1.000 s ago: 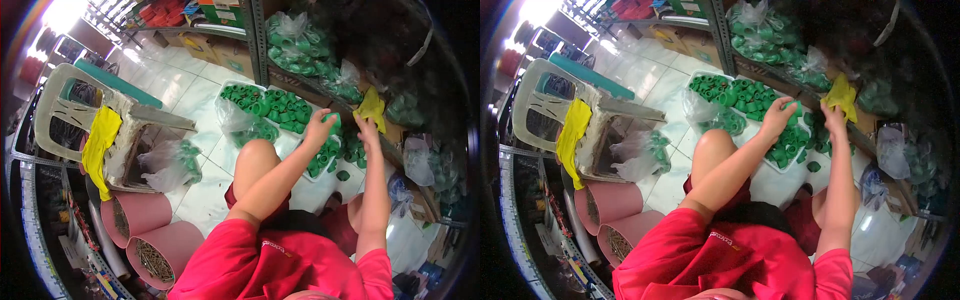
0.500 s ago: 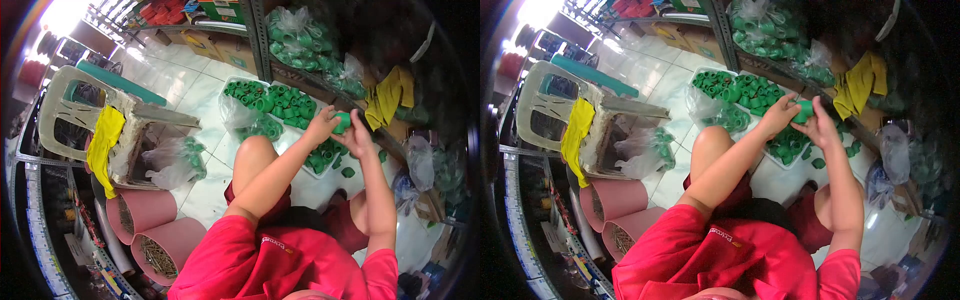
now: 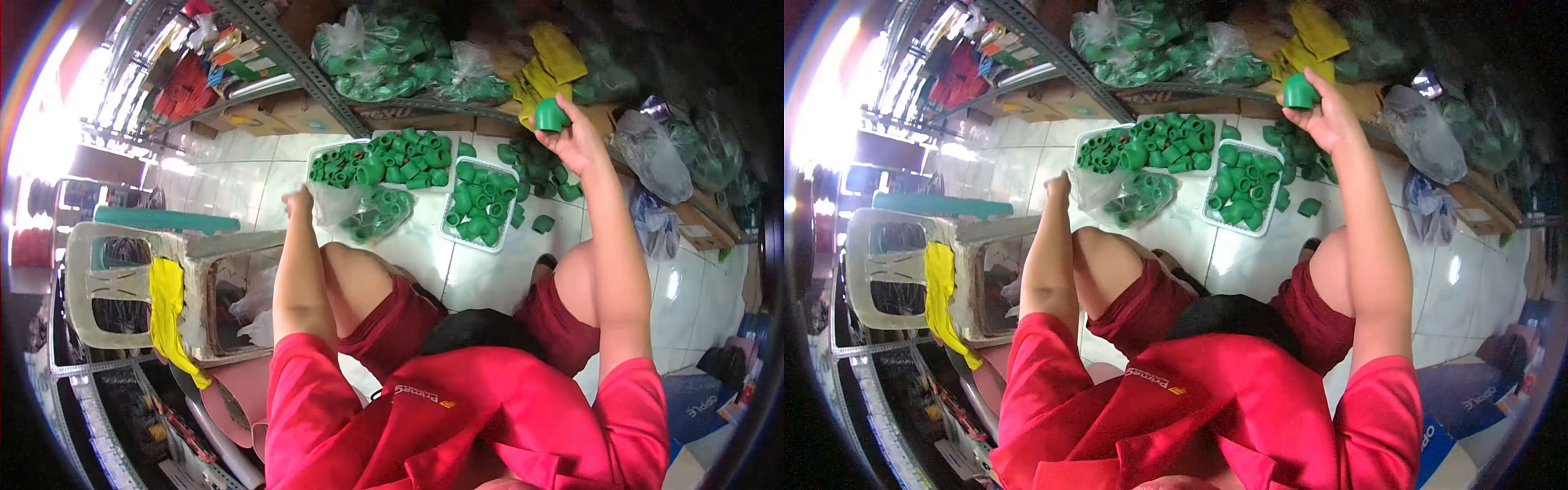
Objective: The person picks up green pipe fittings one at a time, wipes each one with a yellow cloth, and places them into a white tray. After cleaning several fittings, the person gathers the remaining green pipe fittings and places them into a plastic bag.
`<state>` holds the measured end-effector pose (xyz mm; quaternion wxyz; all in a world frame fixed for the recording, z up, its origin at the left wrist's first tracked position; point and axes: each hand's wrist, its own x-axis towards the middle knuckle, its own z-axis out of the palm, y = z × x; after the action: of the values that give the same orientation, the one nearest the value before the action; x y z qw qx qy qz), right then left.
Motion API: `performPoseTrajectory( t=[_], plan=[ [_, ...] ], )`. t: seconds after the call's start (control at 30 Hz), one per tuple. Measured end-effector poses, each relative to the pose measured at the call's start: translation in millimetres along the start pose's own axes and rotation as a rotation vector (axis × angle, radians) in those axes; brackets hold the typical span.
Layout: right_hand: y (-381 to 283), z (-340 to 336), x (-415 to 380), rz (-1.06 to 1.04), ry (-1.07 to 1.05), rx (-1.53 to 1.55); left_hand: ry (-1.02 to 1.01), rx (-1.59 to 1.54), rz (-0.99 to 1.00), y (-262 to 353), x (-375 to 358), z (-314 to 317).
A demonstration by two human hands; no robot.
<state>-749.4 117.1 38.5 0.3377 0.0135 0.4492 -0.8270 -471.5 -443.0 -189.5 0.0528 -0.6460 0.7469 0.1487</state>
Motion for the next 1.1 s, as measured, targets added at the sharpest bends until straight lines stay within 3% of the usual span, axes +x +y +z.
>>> performPoseTrajectory(
  t=[0.03,0.07,0.13,0.17,0.23,0.27,0.33,0.4,0.47,0.53,0.6,0.67,0.73,0.8,0.87,1.0,1.07,1.1],
  plan=[
    [-4,-4,-3,-0.042,0.04,-0.009,-0.17,0.13,0.03,1,-14,-7],
    [-8,-7,-7,-0.047,0.052,-0.008,-0.177,0.135,0.04,9,-42,-23],
    [-15,-12,-13,-0.077,0.1,-0.042,-0.353,-0.47,-0.242,36,-115,-60],
    [-17,-13,-15,-0.082,0.116,-0.06,-0.357,-0.466,-0.239,47,-131,-66],
    [-18,-17,-17,-0.074,0.122,-0.087,-0.507,-0.592,-0.13,62,-153,-71],
    [-19,-20,-16,-0.065,0.122,-0.116,-0.508,-0.595,-0.13,63,-152,-59],
    [-15,-29,-9,-0.055,0.141,-0.15,-0.496,-0.871,0.059,69,-156,-36],
    [-4,-31,-8,-0.044,0.163,-0.181,-0.558,-1.166,-0.007,94,-184,-35],
    [10,-21,-10,-0.099,0.173,-0.347,-0.547,-1.153,0.088,111,-227,-39],
    [26,-20,-7,-0.005,0.024,-0.433,-0.493,-1.178,0.129,113,-287,-58],
    [42,1,-14,0.078,-0.008,-0.567,-0.575,-1.175,0.278,100,-314,-64],
    [56,15,-21,0.095,-0.177,-0.743,-0.639,-1.159,0.343,90,-329,-68],
    [70,26,-21,0.108,-0.282,-0.877,-0.639,-1.242,0.279,84,-338,-68],
    [84,35,-18,0.027,-0.685,-1.261,-0.605,-1.305,0.162,77,-339,-64],
    [101,55,-25,-0.136,-0.884,-1.325,-0.642,-1.368,0.139,74,-341,-62],
    [155,82,-32,-0.156,-1.077,-1.331,-0.735,-1.302,0.11,63,-344,-56],
    [174,99,-33,0.06,-1.144,-1.503,-0.636,-1.429,0.118,61,-341,-53],
    [184,101,-31,0.062,-1.148,-1.504,-0.582,-1.447,0.066,62,-341,-58]
  ],
)
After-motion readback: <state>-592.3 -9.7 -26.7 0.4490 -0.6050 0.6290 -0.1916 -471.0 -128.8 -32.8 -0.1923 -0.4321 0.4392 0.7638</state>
